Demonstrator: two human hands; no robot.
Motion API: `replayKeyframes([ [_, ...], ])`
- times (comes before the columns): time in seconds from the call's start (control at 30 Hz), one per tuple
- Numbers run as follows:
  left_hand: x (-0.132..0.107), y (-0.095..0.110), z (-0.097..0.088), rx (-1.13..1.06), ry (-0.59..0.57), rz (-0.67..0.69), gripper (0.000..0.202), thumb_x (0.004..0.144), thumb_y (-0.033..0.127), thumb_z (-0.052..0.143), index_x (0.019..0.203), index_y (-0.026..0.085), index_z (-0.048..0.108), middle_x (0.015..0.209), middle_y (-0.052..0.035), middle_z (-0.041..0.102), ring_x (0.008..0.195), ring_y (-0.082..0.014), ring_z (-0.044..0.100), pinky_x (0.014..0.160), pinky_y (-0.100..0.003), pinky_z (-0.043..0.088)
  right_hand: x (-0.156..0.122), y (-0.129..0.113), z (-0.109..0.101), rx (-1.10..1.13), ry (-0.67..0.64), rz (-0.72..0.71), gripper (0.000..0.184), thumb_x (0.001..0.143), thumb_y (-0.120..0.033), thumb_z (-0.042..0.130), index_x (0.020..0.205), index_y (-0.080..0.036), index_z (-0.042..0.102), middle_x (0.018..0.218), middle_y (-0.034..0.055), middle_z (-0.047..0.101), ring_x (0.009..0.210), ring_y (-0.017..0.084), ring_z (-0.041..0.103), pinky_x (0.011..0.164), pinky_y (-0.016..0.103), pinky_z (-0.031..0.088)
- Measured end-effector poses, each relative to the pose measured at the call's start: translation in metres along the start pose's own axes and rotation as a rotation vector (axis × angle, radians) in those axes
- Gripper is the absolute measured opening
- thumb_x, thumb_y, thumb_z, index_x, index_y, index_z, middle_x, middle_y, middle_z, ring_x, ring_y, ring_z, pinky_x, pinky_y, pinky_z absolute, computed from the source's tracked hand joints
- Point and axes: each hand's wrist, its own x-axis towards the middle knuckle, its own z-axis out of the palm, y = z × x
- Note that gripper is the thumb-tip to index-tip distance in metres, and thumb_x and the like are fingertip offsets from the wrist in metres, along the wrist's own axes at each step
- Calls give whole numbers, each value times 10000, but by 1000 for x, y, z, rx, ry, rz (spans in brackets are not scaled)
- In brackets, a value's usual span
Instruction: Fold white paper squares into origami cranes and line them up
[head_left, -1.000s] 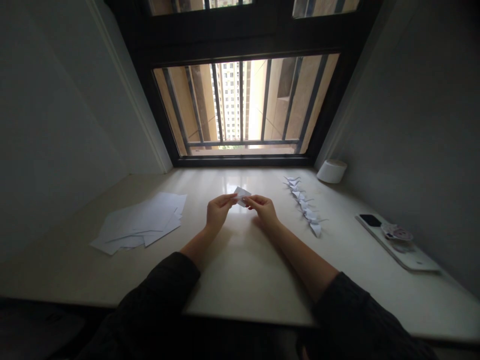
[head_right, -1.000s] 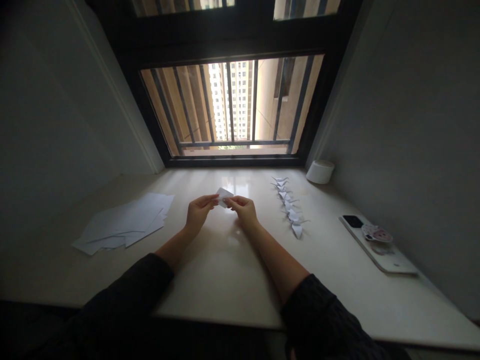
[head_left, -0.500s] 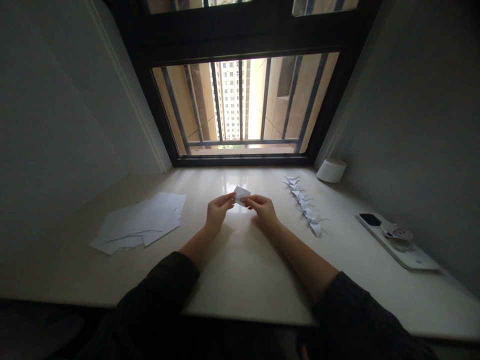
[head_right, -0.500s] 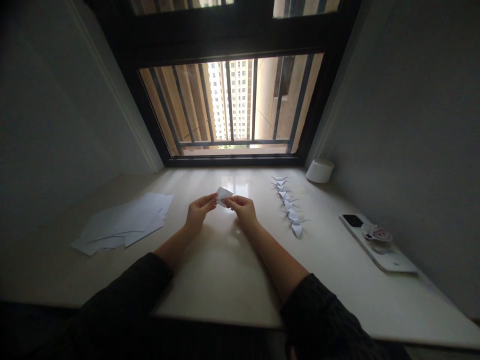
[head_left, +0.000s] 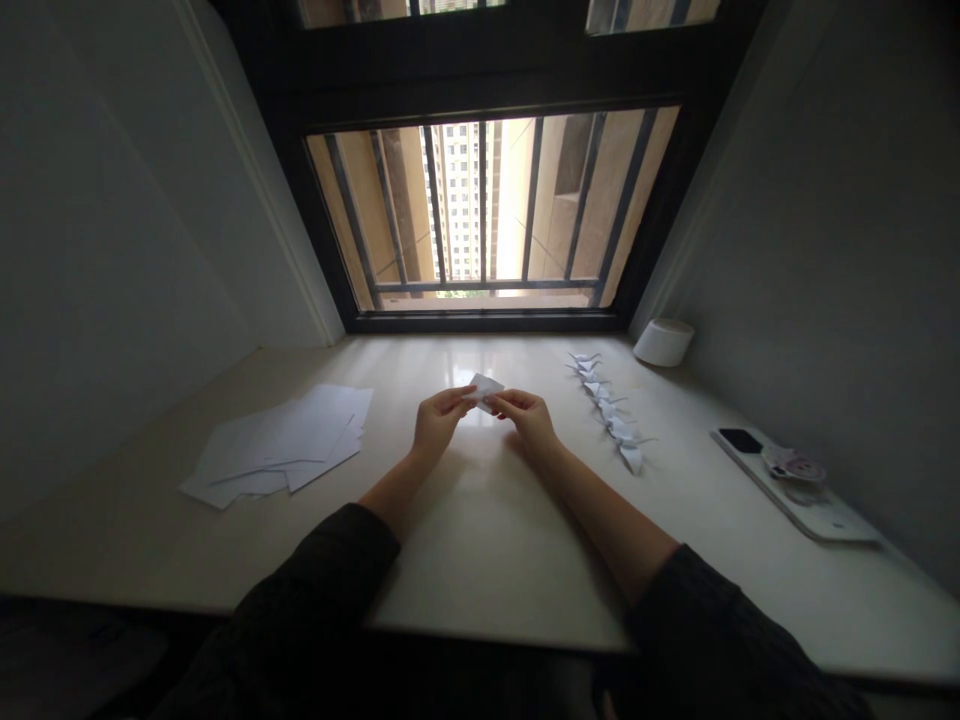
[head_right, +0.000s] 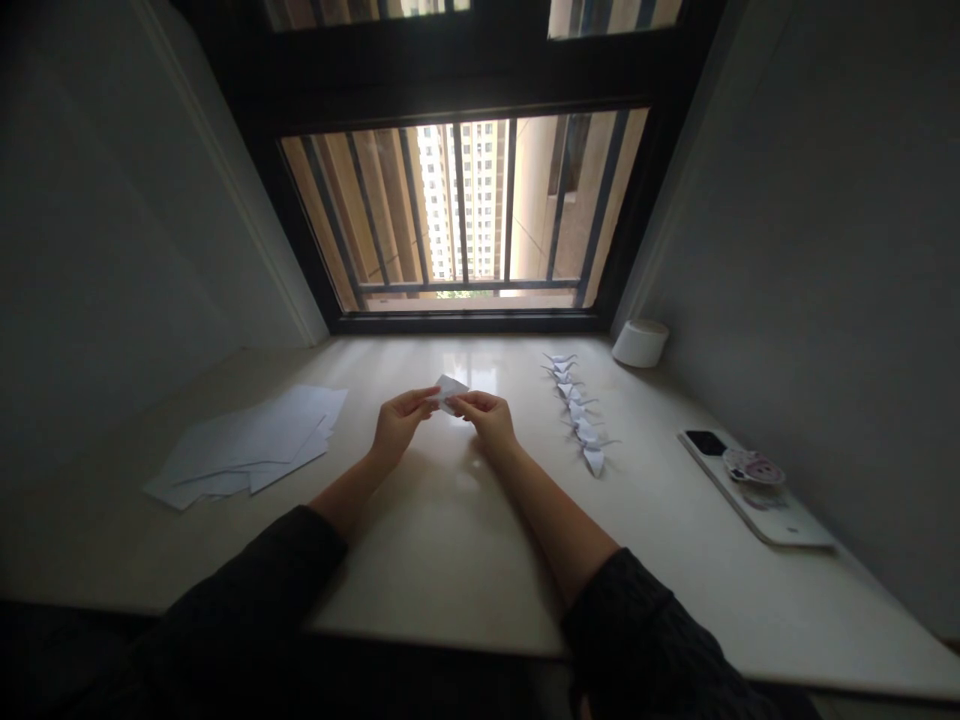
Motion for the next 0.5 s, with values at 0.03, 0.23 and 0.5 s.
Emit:
replayKeyframes([
  [0.03,0,0,0,0,11,-3,352,623,322,743,949,191,719,915,-69,718,771,-175,628,675,-285,483,0,0,0,-1,-4,1,267,555,-431,760,657,-190,712,578,23,639,557,132,539,556,269,411],
  [0.23,-1,1,0,-5,46,-15,318,614,320,747,907,197,731,872,-70,723,754,-177,622,677,-295,478,2,4,-2,-38,26,-4,299,561,-455,755,683,-185,713,584,33,646,563,141,550,542,269,422],
  [0.5,-4,6,2,20,42,-1,290,613,308,745,882,198,736,839,-61,726,738,-178,622,668,-295,481,3,7,-2,-36,24,-11,298,561,-452,758,683,-184,713,585,30,648,560,137,547,552,271,424],
])
